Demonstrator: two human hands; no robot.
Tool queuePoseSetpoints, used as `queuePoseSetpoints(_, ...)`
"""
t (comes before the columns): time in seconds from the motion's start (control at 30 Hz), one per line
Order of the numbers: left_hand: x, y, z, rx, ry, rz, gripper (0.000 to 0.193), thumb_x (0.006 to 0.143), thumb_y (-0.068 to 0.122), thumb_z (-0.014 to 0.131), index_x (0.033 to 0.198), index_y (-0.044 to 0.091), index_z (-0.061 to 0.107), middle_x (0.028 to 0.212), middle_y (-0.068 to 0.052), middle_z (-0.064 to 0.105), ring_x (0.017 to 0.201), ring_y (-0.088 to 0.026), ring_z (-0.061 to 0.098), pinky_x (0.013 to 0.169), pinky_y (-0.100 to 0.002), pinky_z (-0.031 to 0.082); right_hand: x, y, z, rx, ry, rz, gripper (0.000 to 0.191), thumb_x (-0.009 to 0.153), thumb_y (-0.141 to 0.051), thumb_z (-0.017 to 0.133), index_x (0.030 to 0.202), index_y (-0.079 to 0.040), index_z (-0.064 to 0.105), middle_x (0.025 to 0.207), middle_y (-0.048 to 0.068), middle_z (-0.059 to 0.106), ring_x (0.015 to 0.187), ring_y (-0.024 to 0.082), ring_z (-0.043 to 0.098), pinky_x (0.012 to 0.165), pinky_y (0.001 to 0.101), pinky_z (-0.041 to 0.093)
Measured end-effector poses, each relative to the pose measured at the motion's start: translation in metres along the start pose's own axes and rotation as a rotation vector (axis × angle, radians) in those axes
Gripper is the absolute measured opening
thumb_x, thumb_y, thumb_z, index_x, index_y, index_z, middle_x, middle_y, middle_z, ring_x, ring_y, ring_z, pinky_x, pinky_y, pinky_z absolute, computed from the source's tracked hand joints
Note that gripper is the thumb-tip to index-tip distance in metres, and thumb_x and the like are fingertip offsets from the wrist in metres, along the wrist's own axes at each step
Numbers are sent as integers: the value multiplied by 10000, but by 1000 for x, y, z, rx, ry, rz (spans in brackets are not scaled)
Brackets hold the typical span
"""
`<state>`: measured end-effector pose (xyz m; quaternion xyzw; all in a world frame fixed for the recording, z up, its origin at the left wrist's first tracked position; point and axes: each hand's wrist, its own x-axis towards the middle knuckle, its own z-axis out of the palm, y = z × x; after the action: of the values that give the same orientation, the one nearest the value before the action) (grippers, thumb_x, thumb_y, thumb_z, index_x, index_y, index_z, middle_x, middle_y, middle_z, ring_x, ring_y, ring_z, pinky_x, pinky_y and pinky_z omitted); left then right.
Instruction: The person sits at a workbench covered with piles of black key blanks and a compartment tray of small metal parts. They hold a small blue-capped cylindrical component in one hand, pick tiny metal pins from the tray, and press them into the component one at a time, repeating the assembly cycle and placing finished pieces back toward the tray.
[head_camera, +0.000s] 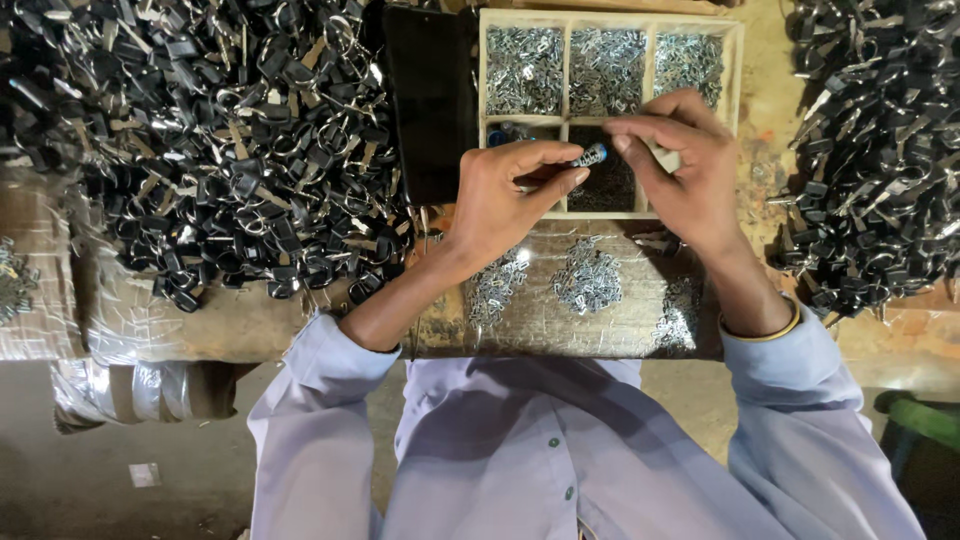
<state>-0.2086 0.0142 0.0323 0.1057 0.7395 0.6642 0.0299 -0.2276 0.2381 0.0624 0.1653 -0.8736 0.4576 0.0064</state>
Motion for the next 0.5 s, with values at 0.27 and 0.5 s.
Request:
queuePoseSetpoints(0.27,-2,1,0,-26,5,16,242,918,61,806,1153,30,754,1082,-114,796,933,-163,799,800,-262,685,-3,14,-2,-464,-88,-218,105,925,-99,822,1001,-63,760,1006,73,630,989,267,546,892,429,407)
queuePoseSetpoints(0.5,-2,4,-2,-12,-13,42,240,923,64,805,1153,26,750,1088,-110,787,959,-169,798,814,-274,693,-1,15,-7,-371,-97,-235,119,1061,-98,773,1020,-21,693,966,76,579,936,249,489,848,407,386)
